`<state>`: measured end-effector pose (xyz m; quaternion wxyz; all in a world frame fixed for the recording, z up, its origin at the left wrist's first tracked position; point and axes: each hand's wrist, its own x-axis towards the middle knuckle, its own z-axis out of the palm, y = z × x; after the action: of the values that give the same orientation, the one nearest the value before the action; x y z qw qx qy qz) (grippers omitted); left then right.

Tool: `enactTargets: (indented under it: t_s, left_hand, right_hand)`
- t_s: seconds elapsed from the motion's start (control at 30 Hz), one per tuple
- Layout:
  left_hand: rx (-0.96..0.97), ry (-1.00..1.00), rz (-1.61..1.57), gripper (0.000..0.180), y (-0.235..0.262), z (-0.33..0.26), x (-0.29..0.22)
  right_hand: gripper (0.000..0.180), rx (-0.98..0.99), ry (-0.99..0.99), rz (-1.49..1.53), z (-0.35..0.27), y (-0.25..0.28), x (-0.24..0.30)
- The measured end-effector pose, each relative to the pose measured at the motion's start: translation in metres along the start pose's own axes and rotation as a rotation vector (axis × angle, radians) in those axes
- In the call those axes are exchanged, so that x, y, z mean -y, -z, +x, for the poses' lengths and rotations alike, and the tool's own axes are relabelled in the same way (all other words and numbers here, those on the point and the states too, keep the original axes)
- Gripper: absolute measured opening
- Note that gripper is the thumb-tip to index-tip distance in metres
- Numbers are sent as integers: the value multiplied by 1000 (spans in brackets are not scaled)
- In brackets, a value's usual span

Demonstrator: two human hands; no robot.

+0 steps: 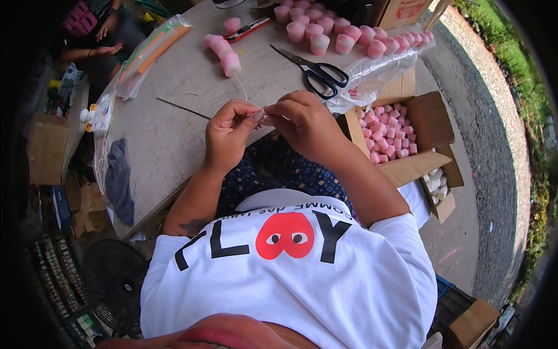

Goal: The person assembles pink cotton candy decorations by inserting a thin stick into each piece, tying a string around the base, and trimming excess string with scissors. The person repeats this process for multiple items on a cluttered work table.

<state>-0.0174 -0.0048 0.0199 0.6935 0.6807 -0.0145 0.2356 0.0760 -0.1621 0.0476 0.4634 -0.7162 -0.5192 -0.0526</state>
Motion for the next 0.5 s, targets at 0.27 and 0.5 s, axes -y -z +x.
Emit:
enactTargets:
  t_s: [0.27, 0.5]
  left_hand:
    - [207, 185, 71, 6, 15, -4, -7]
    - [371, -359, 1337, 55, 72, 77, -40]
  right_hand:
    - [10, 97, -15, -66, -14, 13, 10]
    - [6, -2, -358, 364, -22, 25, 11]
